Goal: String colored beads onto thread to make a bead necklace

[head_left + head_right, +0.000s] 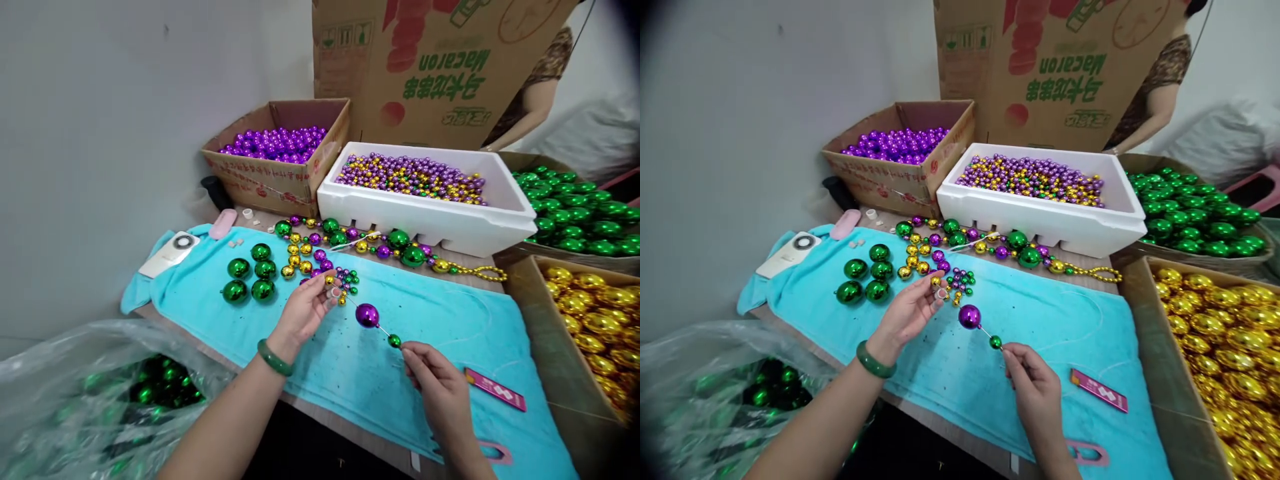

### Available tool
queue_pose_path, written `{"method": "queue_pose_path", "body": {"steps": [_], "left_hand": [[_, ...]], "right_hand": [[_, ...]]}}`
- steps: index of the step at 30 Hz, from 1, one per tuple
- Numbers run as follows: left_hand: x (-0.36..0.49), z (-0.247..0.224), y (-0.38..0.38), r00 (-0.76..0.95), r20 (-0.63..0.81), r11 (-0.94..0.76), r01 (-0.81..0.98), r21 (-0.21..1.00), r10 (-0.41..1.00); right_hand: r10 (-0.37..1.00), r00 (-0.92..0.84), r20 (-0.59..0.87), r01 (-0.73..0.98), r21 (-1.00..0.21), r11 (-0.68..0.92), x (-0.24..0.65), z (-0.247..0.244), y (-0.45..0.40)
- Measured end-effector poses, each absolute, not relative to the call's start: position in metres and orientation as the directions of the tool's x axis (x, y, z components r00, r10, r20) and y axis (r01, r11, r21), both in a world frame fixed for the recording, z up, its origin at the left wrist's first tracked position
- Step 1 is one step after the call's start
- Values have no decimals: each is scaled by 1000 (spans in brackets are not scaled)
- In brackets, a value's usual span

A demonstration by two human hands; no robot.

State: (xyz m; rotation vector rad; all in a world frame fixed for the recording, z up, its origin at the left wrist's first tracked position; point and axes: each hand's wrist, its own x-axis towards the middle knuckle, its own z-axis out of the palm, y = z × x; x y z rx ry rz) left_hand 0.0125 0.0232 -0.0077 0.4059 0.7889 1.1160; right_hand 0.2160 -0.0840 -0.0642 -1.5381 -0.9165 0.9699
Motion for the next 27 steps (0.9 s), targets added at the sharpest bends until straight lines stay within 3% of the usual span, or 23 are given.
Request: {"method": "queue_pose_path", "body": {"steps": [19, 27], "left_hand": [[10, -8, 22, 271, -421, 460, -761, 457, 866], [9, -13, 22, 225, -374, 398, -776, 489, 900]], "right_hand": [[918, 382, -105, 93, -984, -152, 215, -61, -84], [923, 366, -116, 76, -985, -154, 213, -57, -84]]}}
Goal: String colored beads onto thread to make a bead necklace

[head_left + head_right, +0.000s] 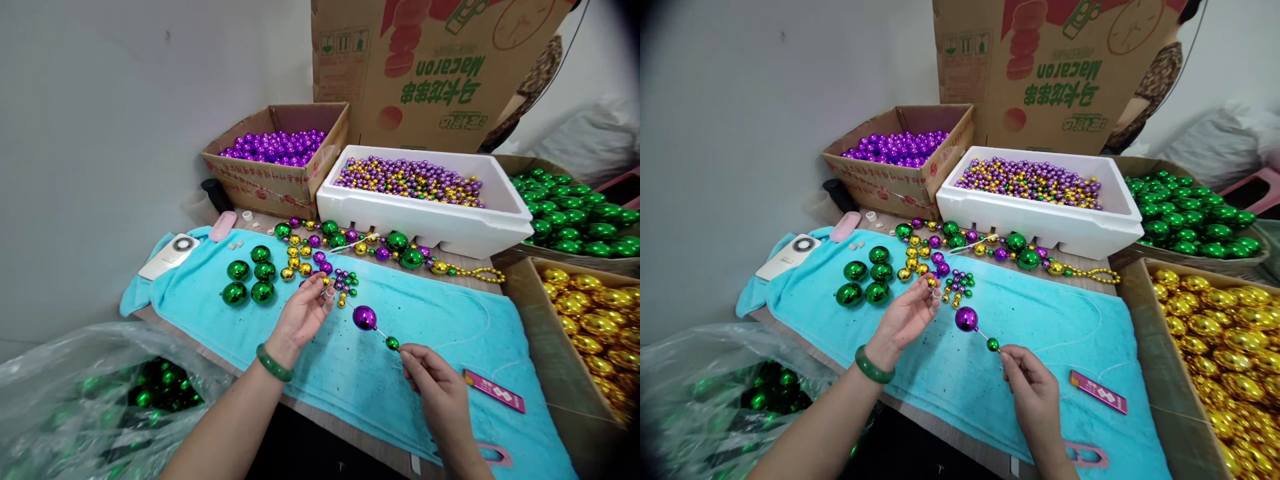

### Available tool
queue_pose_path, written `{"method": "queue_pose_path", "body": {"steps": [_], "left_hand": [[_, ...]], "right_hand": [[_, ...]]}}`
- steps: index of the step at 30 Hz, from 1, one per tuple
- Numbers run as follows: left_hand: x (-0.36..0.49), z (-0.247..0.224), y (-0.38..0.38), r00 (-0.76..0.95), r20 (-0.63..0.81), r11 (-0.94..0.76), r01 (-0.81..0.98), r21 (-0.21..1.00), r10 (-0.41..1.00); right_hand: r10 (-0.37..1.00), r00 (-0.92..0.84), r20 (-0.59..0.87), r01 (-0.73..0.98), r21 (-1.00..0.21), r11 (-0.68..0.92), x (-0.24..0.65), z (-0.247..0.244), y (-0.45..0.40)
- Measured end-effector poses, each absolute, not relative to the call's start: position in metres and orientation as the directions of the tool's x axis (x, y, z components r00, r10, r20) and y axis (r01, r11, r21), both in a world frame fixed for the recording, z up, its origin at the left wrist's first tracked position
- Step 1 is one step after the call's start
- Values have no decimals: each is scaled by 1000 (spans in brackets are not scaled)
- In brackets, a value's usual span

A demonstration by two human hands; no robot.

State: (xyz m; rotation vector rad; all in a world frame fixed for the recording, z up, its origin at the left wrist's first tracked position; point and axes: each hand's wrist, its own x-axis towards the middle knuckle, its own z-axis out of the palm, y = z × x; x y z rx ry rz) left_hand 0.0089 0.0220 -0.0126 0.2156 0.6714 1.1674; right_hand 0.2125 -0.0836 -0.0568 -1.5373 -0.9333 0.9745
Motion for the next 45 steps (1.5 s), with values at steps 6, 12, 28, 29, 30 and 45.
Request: {"method": "queue_pose_path", "body": {"steps": [6, 12, 28, 29, 30, 45], "left_hand": [[9, -14, 22, 200, -385, 385, -776, 499, 901], [14, -9, 19, 53, -281, 240, -685, 688, 958], [27, -10, -11, 178, -147, 192, -271, 943, 973], [27, -8, -13, 206, -148, 199, -254, 946, 967], [25, -7, -14, 228, -143, 197, -235, 952, 963], [-99, -30, 19, -232, 81, 205, 945, 257, 969]], "right_hand": [[923, 364, -125, 82, -983, -166, 211, -56, -83], [922, 371, -109, 102, -982, -157, 205, -48, -81], [871, 28, -490, -217, -854, -473, 192, -55, -71], [880, 19, -474, -230, -859, -458, 189, -54, -70], [889, 13, -458, -239, -865, -442, 187, -52, -70], [909, 139, -393, -128, -917, -377, 208, -50, -78]]}}
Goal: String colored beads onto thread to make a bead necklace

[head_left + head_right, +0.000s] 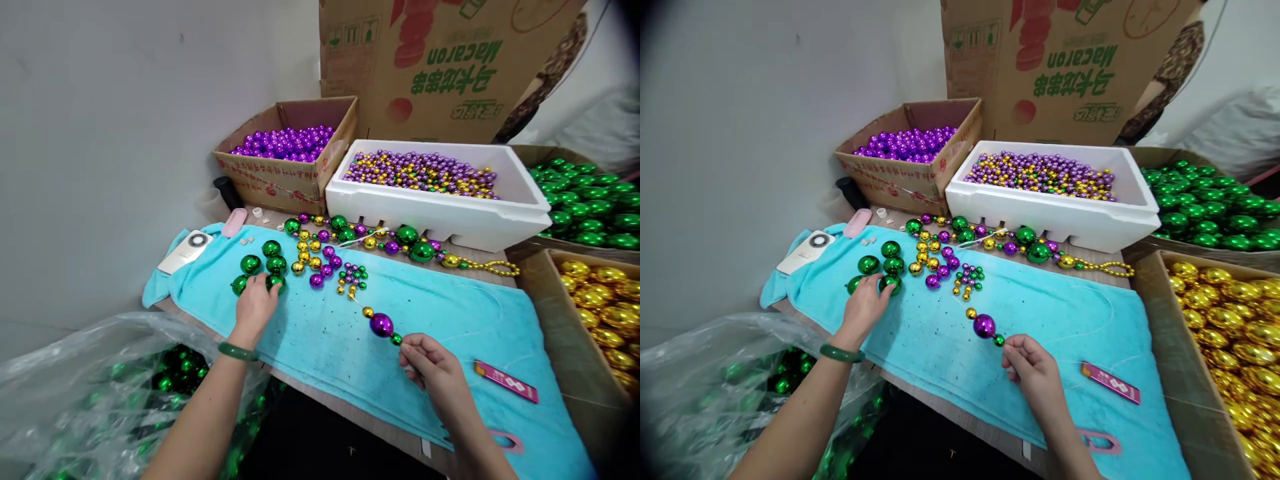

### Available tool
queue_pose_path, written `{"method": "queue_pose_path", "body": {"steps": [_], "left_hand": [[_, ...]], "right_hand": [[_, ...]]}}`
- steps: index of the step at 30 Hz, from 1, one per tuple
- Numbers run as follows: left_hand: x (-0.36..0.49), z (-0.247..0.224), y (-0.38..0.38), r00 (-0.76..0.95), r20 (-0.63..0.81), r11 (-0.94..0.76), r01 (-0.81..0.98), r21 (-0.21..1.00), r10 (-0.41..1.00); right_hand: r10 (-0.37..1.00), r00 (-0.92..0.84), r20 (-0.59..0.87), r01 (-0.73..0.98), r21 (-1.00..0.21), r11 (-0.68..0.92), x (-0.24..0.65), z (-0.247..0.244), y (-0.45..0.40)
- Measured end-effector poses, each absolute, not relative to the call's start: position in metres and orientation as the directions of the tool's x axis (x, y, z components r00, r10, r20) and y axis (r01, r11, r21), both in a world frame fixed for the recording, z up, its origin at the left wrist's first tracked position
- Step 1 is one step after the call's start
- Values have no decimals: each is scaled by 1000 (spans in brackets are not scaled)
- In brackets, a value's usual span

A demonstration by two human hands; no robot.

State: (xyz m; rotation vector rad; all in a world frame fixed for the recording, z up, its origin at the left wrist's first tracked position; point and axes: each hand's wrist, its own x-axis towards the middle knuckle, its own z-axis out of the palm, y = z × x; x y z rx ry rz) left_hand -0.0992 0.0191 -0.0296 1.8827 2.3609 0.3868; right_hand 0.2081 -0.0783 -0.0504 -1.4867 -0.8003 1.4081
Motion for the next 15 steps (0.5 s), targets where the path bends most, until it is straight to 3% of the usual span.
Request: {"method": "queue_pose_path", "body": {"steps": [7, 10, 11, 13, 14, 15], "left_hand": [[-92, -46, 23, -182, 17, 163, 917, 365, 983], [-86, -46, 21, -236, 77, 150, 804, 575, 969], [-82, -43, 19, -253, 61, 136, 690, 711, 966], [-70, -34, 14, -224, -84, 144, 270, 952, 971], [-64, -29, 11, -155, -189, 190, -9, 982, 970], [-58, -23, 9, -54, -282, 261, -246, 933, 958]], "right_hand": [[910, 173, -377, -120, -925, -360, 203, -43, -78], [913, 173, -369, -129, -928, -351, 205, -46, -80], [915, 172, -366, -129, -929, -348, 206, -48, -82], [920, 169, -352, -124, -934, -335, 207, -49, -84], [924, 167, -343, -121, -938, -326, 208, -50, -85], [929, 163, -333, -118, -941, -317, 208, -50, -86]]}}
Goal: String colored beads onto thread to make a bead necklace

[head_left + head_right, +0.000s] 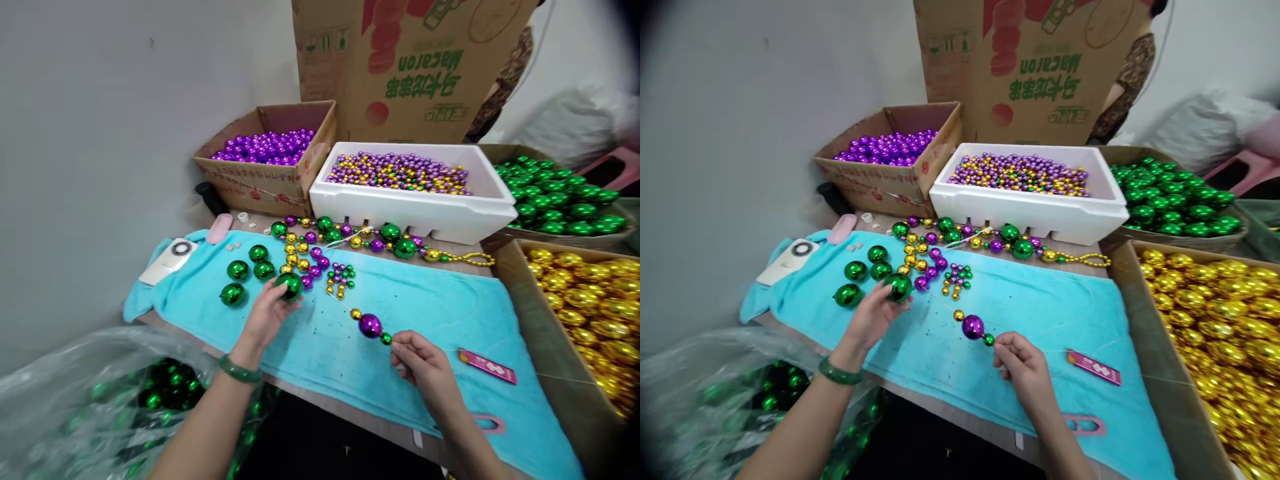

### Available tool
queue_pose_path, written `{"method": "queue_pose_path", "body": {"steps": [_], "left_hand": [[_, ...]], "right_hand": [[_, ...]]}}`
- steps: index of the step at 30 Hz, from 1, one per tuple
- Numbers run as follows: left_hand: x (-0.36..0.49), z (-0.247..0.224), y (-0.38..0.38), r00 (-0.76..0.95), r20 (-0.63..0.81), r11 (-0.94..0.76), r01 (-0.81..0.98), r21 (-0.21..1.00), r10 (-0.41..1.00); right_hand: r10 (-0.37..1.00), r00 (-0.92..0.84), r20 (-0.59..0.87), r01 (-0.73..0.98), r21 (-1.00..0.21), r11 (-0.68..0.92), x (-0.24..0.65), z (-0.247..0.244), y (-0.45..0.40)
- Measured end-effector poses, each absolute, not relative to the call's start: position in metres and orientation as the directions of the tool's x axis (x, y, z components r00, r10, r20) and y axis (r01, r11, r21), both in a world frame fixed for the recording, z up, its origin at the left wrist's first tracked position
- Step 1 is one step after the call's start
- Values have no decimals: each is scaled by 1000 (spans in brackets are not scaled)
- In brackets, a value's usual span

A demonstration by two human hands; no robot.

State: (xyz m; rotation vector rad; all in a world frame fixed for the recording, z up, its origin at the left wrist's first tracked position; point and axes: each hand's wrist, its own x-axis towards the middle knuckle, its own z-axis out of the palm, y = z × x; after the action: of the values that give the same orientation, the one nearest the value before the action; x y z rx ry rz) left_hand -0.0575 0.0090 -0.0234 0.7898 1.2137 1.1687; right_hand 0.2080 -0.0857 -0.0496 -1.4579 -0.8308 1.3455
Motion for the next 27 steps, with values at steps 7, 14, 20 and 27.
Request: {"method": "queue_pose_path", "body": {"steps": [7, 14, 20, 27], "left_hand": [[-33, -5, 8, 213, -400, 423, -709, 564, 892], [-29, -6, 9, 239, -390, 434, -714, 549, 889], [-31, -6, 10, 234, -393, 429, -726, 537, 889], [-28, -10, 5, 226, -331, 397, -622, 674, 916]], "right_hand": [[936, 176, -304, -76, -952, -295, 208, -40, -84], [935, 196, -296, -58, -955, -290, 210, -41, -85], [937, 192, -291, -53, -957, -286, 209, -40, -84], [941, 180, -285, -45, -958, -282, 209, -42, -82]]}}
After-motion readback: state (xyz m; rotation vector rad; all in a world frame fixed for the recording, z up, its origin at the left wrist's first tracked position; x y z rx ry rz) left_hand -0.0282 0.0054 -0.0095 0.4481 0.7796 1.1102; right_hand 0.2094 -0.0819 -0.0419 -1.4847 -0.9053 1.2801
